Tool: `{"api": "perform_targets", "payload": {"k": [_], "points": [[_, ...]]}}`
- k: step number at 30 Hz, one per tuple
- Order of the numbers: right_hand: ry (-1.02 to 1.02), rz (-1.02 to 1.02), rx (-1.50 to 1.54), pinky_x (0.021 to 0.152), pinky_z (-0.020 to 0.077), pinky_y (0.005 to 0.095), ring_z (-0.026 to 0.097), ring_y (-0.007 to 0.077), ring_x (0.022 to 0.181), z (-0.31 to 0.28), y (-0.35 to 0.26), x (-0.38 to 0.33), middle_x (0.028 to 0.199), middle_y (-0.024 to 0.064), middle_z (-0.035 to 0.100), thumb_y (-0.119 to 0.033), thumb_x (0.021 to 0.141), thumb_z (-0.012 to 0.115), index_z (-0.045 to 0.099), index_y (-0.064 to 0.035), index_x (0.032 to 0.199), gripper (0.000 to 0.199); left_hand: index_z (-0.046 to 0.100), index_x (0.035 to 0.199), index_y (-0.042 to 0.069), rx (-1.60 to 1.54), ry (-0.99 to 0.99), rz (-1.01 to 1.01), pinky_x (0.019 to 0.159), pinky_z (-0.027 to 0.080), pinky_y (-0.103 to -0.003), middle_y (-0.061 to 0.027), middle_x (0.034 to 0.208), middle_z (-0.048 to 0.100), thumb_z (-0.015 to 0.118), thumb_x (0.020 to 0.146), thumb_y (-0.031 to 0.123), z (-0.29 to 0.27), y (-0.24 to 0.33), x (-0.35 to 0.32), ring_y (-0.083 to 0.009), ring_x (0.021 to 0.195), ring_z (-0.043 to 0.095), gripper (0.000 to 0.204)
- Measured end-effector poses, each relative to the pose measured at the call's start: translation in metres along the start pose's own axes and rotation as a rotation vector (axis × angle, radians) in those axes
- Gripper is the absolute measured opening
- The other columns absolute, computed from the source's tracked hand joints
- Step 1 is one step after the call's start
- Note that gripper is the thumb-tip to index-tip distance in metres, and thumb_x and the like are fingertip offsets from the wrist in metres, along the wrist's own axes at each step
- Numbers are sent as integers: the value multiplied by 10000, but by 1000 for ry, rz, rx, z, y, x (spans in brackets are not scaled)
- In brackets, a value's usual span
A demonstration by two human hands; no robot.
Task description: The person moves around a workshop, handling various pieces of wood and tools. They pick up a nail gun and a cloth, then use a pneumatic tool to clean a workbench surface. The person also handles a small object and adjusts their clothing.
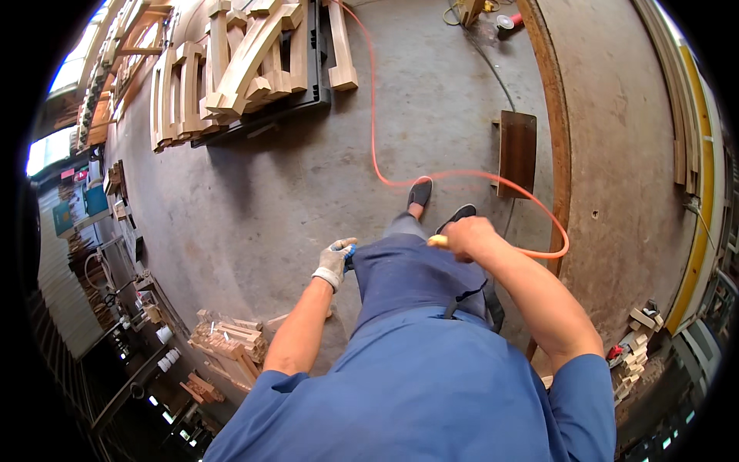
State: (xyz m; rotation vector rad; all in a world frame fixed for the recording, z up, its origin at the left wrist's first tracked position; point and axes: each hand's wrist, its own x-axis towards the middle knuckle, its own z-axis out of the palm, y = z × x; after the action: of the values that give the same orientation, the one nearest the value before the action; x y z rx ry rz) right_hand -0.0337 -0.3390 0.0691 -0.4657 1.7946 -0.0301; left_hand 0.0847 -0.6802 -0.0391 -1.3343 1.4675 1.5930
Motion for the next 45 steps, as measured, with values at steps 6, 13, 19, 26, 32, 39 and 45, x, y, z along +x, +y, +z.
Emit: {"api": "perform_targets", "payload": {"k": [6, 13, 19, 26, 32, 39, 45], "points": [[111, 25, -46, 716, 588, 399, 739, 300, 889, 14, 26, -5, 1013, 135, 762, -285, 782, 812, 700, 14, 1125, 468, 735, 1158, 44, 485, 75, 20, 547, 497, -267, -20, 882, 716, 649, 962, 42, 8, -10, -22, -93, 654, 603, 214], [52, -6, -58, 672, 561, 415, 710, 282, 689, 70, 90, -68, 719, 143, 720, -383, 811, 771, 725, 6, 830, 392, 746, 1147, 33, 536, 81, 137, 683, 511, -253, -23, 931, 733, 674, 939, 53, 7, -56, -56, -82, 757, 619, 221], [-225, -215, 406, 719, 554, 412, 725, 266, 801, 6, 55, -154, 763, 124, 739, -382, 834, 765, 743, -18, 901, 371, 724, 1174, 8, 488, 124, 131, 821, 527, -271, -58, 1025, 749, 579, 1000, 76, -10, -90, -48, -128, 883, 667, 236], [-82, 121, 247, 709, 555, 428, 723, 293, 801, 45, 69, -198, 790, 147, 738, -390, 783, 811, 742, -15, 870, 391, 745, 1098, 37, 511, 23, 312, 863, 540, -333, -132, 1052, 764, 629, 945, 201, -75, -99, 8, -237, 975, 717, 252], [-81, 286, 100, 709, 552, 410, 708, 295, 748, 68, 32, -189, 764, 123, 738, -423, 770, 829, 757, -21, 865, 420, 744, 1175, 75, 762, 77, 213, 944, 523, -323, -134, 1107, 759, 693, 925, 219, -96, -20, 0, -192, 1031, 705, 293], [-125, 276, 247, 771, 587, 402, 740, 298, 843, 37, -17, -155, 842, 134, 755, -285, 750, 796, 769, -52, 852, 256, 749, 1169, 72, 729, 14, 237, 940, 522, -312, -110, 1100, 765, 697, 930, 207, -126, 26, 7, -177, 1019, 704, 279], [159, 288, 131, 811, 594, 407, 741, 330, 927, 39, -53, -74, 950, 169, 758, -191, 764, 745, 779, -44, 926, 221, 748, 1158, 53, 755, -1, 231, 919, 526, -304, -109, 1090, 767, 714, 922, 212, -129, 26, 21, -169, 1001, 704, 286]]}}
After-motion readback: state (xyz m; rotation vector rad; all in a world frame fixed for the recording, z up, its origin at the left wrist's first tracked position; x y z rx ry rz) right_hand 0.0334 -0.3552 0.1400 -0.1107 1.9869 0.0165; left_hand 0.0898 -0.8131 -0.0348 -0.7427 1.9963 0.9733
